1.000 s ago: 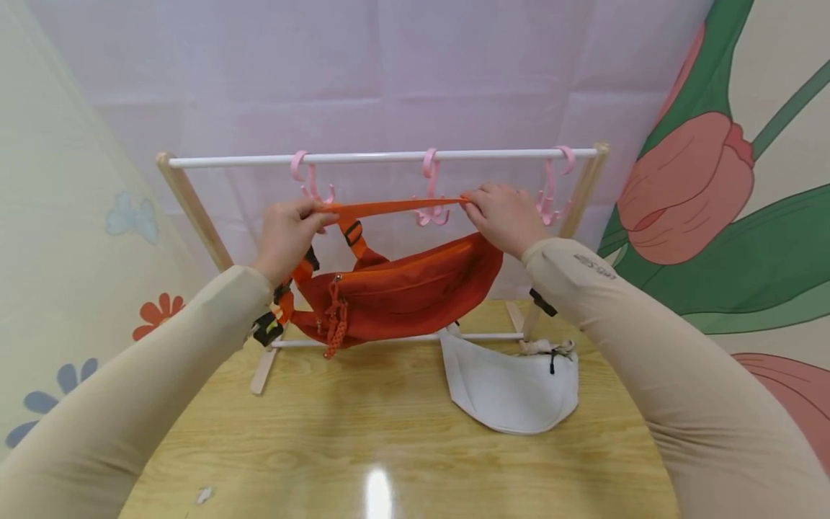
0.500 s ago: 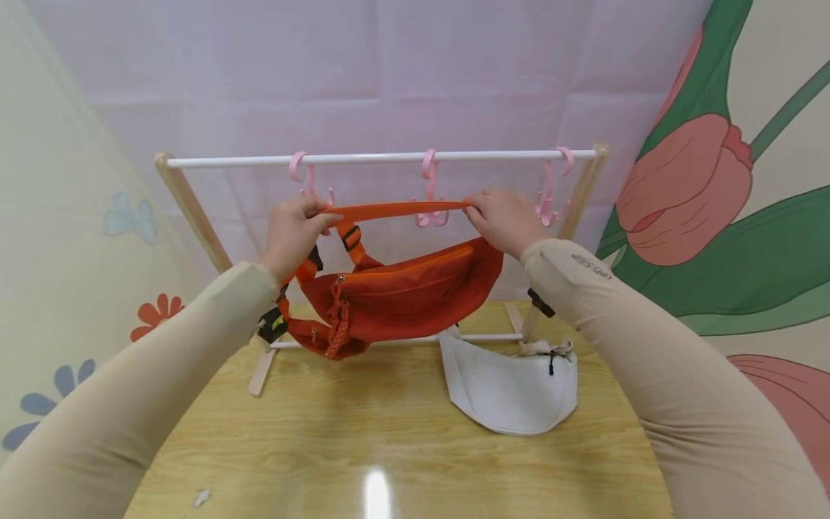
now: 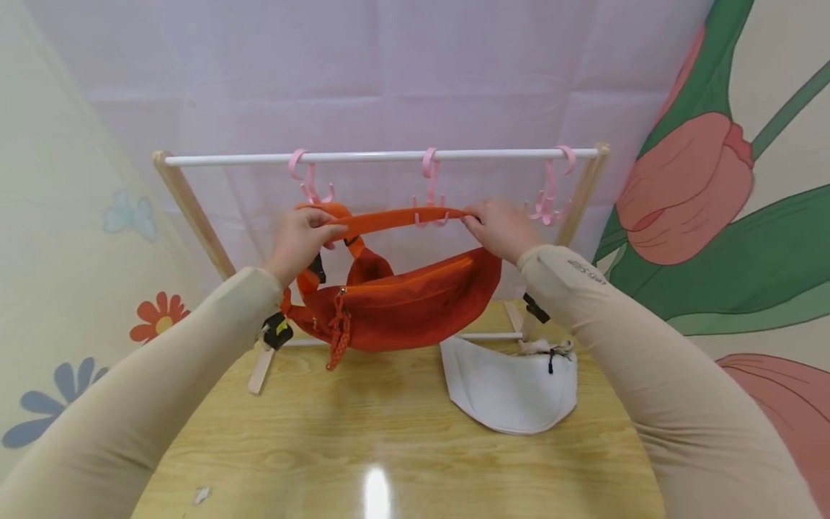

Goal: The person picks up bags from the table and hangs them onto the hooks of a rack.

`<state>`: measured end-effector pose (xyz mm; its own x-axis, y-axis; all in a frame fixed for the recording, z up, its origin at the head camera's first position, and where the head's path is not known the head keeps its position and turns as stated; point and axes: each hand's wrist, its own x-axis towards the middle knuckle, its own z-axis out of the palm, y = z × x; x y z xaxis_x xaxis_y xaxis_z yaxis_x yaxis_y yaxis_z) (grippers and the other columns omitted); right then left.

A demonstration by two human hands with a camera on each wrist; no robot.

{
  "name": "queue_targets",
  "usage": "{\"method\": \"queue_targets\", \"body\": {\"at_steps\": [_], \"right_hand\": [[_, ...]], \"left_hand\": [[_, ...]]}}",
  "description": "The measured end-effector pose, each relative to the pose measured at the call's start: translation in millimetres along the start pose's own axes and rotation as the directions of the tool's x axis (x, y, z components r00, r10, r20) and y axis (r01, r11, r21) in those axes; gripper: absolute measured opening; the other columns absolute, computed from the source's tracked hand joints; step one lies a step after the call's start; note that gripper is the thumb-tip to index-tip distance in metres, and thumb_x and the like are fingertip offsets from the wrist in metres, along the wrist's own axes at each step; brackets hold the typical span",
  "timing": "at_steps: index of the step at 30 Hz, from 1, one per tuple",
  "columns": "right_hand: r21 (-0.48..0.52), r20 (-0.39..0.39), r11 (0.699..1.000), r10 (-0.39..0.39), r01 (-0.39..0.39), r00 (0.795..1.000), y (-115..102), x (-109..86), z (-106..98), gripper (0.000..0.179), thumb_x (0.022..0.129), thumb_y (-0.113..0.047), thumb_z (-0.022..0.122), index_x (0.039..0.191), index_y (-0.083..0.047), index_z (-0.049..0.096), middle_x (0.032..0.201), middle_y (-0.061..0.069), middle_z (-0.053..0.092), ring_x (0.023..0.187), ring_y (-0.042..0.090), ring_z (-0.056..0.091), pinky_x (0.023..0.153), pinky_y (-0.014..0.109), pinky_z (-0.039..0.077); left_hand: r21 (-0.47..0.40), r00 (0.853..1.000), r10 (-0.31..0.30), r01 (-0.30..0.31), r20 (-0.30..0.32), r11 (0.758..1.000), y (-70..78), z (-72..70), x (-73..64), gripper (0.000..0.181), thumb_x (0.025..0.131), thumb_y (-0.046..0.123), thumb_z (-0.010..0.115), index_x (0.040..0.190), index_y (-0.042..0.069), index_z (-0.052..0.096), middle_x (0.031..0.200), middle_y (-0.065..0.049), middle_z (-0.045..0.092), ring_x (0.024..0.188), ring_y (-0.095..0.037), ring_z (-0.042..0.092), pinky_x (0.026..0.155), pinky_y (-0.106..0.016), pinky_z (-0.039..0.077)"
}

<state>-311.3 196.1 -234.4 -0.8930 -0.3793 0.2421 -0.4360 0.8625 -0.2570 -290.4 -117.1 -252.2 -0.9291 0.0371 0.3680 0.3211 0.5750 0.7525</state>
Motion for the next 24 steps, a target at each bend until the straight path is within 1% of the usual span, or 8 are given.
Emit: {"method": "queue_targets", "body": {"at_steps": [4,6,9,12,16,18,21,24], "right_hand": [[0.124,0.034,0.991,0.035,-0.039,0.999,-2,-1.2,4,0.035,0.103,-0.029,0.045,0.111,-0.003,0.067,0.066,0.008,0.05,0.06,0.023,0.045,0.058,0.036,0.037],[0.193,0.043,0.98,0.036,-0.043,0.998,-2,-1.6,6,0.034,0.103,-0.029,0.046,0.111,-0.003,0.067,0.062,0.006,0.049,0.056,0.02,0.042,0.057,0.034,0.035],[0.288,0.052,0.956,0.035,-0.049,0.998,0,-1.9,10,0.033,0.103,-0.03,0.048,0.101,-0.002,0.067,0.061,0.006,0.048,0.056,0.018,0.04,0.058,0.034,0.033],[0.385,0.061,0.919,0.06,-0.079,0.996,2,-3.0,15,0.038,0.102,-0.033,0.051,0.098,0.0,0.068,0.071,0.008,0.056,0.064,0.017,0.044,0.064,0.033,0.036],[0.475,0.042,0.875,0.088,-0.097,0.995,5,-4.3,23,0.041,0.101,-0.033,0.053,0.113,0.004,0.068,0.098,0.017,0.067,0.082,0.016,0.055,0.074,0.029,0.044],[0.489,0.021,0.869,0.083,-0.082,0.996,7,-4.9,27,0.042,0.101,-0.032,0.054,0.12,0.004,0.065,0.106,0.018,0.068,0.089,0.016,0.058,0.078,0.025,0.046],[0.506,0.004,0.859,0.088,-0.078,0.996,8,-6.1,33,0.041,0.1,-0.032,0.055,0.121,0.002,0.065,0.106,0.017,0.068,0.089,0.015,0.059,0.078,0.024,0.046],[0.493,0.016,0.863,0.12,-0.112,0.993,8,-7.7,37,0.046,0.098,-0.037,0.057,0.126,-0.001,0.06,0.106,0.016,0.068,0.089,0.016,0.059,0.076,0.025,0.046]], "left_hand": [[-0.007,1.0,-0.025,0.025,0.007,1.0,-6.0,1.7,-2.2,0.021,0.09,0.019,0.072,0.097,0.0,0.075,0.08,-0.013,0.067,0.076,-0.02,0.058,0.067,-0.03,0.044],[-0.007,0.999,-0.033,0.033,0.012,0.999,-8.5,2.5,-4.3,0.022,0.09,0.02,0.072,0.098,0.0,0.075,0.08,-0.012,0.067,0.078,-0.021,0.058,0.068,-0.03,0.044],[-0.022,0.998,-0.051,0.051,0.031,0.998,-10.8,4.4,-9.0,0.023,0.091,0.022,0.071,0.097,0.0,0.074,0.08,-0.013,0.068,0.08,-0.028,0.062,0.068,-0.031,0.045],[-0.05,0.996,-0.059,0.062,0.061,0.997,-13.2,7.3,-13.2,0.023,0.092,0.022,0.069,0.097,0.0,0.073,0.085,-0.013,0.069,0.083,-0.031,0.063,0.071,-0.032,0.045],[-0.055,0.994,-0.03,0.035,0.101,0.998,-18.2,10.9,-15.6,0.023,0.093,0.02,0.068,0.1,-0.002,0.072,0.094,-0.016,0.07,0.086,-0.027,0.06,0.076,-0.035,0.045],[-0.058,0.992,-0.016,0.023,0.126,0.998,-20.7,12.7,-15.7,0.023,0.094,0.018,0.067,0.102,-0.003,0.072,0.098,-0.017,0.07,0.088,-0.026,0.06,0.079,-0.036,0.046],[-0.061,0.986,-0.001,0.012,0.166,0.998,-23.4,15.6,-15.6,0.022,0.093,0.015,0.067,0.106,-0.002,0.071,0.102,-0.016,0.07,0.092,-0.025,0.061,0.083,-0.037,0.048],[-0.043,0.979,-0.011,0.021,0.204,0.999,-25.7,18.1,-16.2,0.024,0.093,0.018,0.067,0.11,0.002,0.07,0.108,-0.012,0.068,0.097,-0.024,0.063,0.085,-0.038,0.05]]}}
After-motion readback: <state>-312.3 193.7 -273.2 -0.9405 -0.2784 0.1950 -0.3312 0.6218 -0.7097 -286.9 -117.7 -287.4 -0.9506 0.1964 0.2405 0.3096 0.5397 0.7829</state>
